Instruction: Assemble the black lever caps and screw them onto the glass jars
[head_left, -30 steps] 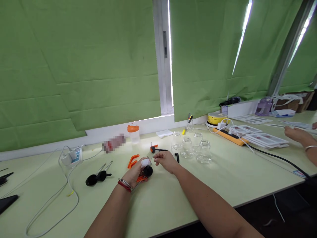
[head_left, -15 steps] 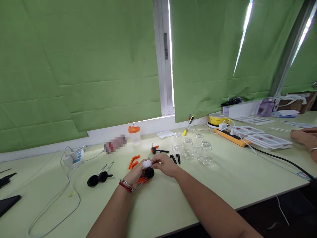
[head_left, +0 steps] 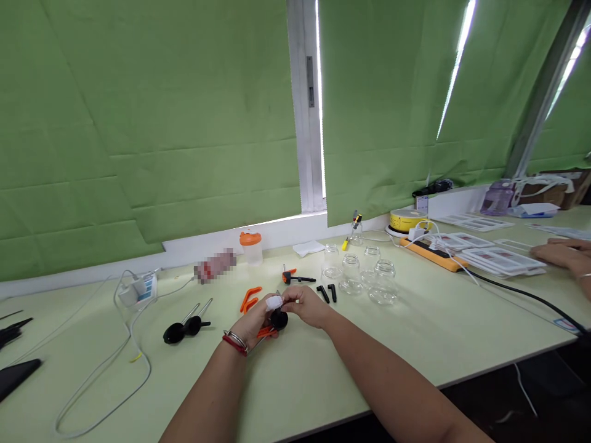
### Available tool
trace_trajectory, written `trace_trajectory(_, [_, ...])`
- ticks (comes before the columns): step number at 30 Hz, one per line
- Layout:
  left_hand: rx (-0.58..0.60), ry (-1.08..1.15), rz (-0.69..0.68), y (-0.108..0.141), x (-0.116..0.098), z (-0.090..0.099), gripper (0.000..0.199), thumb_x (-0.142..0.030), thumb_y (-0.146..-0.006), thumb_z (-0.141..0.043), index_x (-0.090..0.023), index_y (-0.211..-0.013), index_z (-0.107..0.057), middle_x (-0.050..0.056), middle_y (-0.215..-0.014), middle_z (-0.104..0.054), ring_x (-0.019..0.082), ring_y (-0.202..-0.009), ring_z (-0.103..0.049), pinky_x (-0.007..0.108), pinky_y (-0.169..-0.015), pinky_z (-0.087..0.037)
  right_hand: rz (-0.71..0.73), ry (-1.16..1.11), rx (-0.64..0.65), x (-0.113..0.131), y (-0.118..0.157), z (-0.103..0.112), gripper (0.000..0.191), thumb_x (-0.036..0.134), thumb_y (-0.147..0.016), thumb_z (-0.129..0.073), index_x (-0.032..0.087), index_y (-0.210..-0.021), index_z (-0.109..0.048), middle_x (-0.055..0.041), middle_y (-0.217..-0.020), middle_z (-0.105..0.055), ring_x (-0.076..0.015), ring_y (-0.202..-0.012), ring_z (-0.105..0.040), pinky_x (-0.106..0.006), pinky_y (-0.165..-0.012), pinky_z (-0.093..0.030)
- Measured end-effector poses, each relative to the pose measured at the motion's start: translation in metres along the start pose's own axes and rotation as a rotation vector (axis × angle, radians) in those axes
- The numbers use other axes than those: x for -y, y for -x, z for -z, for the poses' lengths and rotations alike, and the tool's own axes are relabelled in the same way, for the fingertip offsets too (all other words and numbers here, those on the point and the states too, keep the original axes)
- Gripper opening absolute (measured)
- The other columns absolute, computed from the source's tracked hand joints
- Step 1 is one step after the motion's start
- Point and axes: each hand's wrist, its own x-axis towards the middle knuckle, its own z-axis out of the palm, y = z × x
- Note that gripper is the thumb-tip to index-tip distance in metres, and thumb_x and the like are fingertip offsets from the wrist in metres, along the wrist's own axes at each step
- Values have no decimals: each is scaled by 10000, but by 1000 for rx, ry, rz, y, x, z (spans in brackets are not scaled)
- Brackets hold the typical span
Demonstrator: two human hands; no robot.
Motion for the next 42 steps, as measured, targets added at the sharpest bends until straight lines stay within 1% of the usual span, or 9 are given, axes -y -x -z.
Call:
trace_trajectory(8, [12, 7, -11, -1, 2, 2, 433, -560, -715, -563, -230, -990, -515, 6, -695, -613, 123, -444, -550, 201, -378, -285, 28, 2, 4, -4, -1, -1, 105, 131, -707, -637, 207, -755, -692, 8, -767, -608, -154, -766, -564, -270, -752, -430])
trace_trajectory(16, [10, 3, -14, -3, 4, 4, 451, -575, -703, -568, -235, -994, -518, 8, -706, -612, 121, -440, -547, 203, -384, -292, 19, -3, 6, -2, -1, -1, 107, 130, -719, -631, 209, -757, -691, 8, -768, -612, -153, -775, -570, -270, -761, -437])
trace_trajectory(23, [14, -6, -3, -2, 2, 2, 492, -596, -678, -583, -223, -994, -523, 18, -690, -611, 120, -424, -535, 198, -375, -278, 2, -15, 5, -1, 0, -2, 70, 178, -724, -633, 202, -761, -687, 8, -773, -621, -156, -768, -565, -275, -752, -436])
trace_trajectory(31, [11, 8, -3, 2, -2, -1, 433, -565, -682, -580, -227, -946, -524, 15, -676, -600, 121, -428, -532, 196, -368, -267, -1, -34, 15, -5, 0, -2, 101, 152, -722, -622, 201, -778, -690, 9, -776, -617, -150, -767, -563, -267, -756, -437])
trace_trajectory(35, [16, 12, 1, 3, -4, -2, 446, -570, -668, -589, -225, -944, -530, 12, -653, -589, 126, -438, -534, 197, -372, -280, 0, -43, 21, -9, -1, -2, 90, 167, -736, -626, 204, -782, -695, 9, -781, -615, -152, -768, -566, -269, -749, -445])
trace_trajectory(42, [8, 8, 17, 2, -5, -3, 408, -550, -691, -564, -228, -937, -517, 12, -656, -599, 129, -422, -532, 200, -365, -269, 0, -60, 26, -12, -1, -3, 92, 189, -737, -624, 211, -784, -700, 8, -802, -614, -154, -789, -570, -269, -773, -440])
